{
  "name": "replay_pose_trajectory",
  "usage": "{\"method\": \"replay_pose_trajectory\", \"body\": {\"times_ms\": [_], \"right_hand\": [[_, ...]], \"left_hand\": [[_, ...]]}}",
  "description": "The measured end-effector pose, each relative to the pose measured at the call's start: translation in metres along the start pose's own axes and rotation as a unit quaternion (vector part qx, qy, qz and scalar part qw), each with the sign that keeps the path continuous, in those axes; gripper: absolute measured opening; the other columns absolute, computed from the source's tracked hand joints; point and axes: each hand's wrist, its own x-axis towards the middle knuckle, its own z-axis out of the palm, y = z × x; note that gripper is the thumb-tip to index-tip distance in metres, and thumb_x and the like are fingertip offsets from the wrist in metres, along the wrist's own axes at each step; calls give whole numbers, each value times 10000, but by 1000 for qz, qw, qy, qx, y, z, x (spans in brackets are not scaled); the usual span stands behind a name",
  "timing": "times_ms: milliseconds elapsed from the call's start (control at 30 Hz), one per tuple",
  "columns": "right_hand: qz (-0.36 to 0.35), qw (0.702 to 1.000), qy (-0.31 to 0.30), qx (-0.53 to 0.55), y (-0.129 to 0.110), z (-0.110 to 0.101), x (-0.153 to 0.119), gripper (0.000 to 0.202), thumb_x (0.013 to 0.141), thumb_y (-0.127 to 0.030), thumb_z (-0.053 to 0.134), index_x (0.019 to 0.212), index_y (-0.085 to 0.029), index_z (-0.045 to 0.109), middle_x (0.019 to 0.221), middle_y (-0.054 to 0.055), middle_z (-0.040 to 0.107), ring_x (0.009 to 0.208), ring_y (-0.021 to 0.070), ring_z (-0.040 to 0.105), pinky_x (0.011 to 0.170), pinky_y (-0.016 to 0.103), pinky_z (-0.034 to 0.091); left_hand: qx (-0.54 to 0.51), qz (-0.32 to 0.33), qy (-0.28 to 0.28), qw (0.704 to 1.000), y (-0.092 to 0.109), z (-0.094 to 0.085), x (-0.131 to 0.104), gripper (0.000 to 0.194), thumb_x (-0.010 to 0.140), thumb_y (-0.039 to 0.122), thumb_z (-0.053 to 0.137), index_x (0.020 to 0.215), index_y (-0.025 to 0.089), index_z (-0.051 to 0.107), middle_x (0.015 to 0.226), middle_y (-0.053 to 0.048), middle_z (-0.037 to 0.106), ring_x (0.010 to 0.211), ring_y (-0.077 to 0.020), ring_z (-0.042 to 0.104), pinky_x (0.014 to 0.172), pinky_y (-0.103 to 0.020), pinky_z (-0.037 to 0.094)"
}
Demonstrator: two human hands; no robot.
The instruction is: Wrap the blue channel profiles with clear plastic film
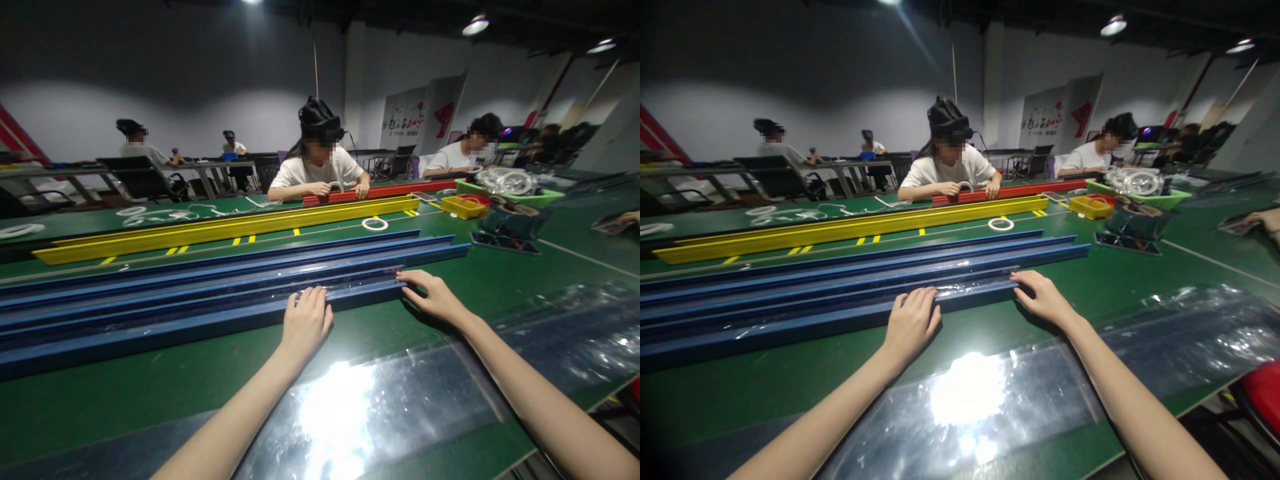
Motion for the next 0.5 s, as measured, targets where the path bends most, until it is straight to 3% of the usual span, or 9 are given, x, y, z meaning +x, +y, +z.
{"method": "replay_pose_trajectory", "body": {"times_ms": [500], "right_hand": [[30,999,6,24,1,2,0,284,782,-246,510,1028,-223,650,1014,59,679,970,215,613,879,397,480]], "left_hand": [[-14,-6,-21,1000,-2,1,1,232,871,222,425,1023,161,589,1050,-88,649,975,-222,563,786,-369,376]]}}
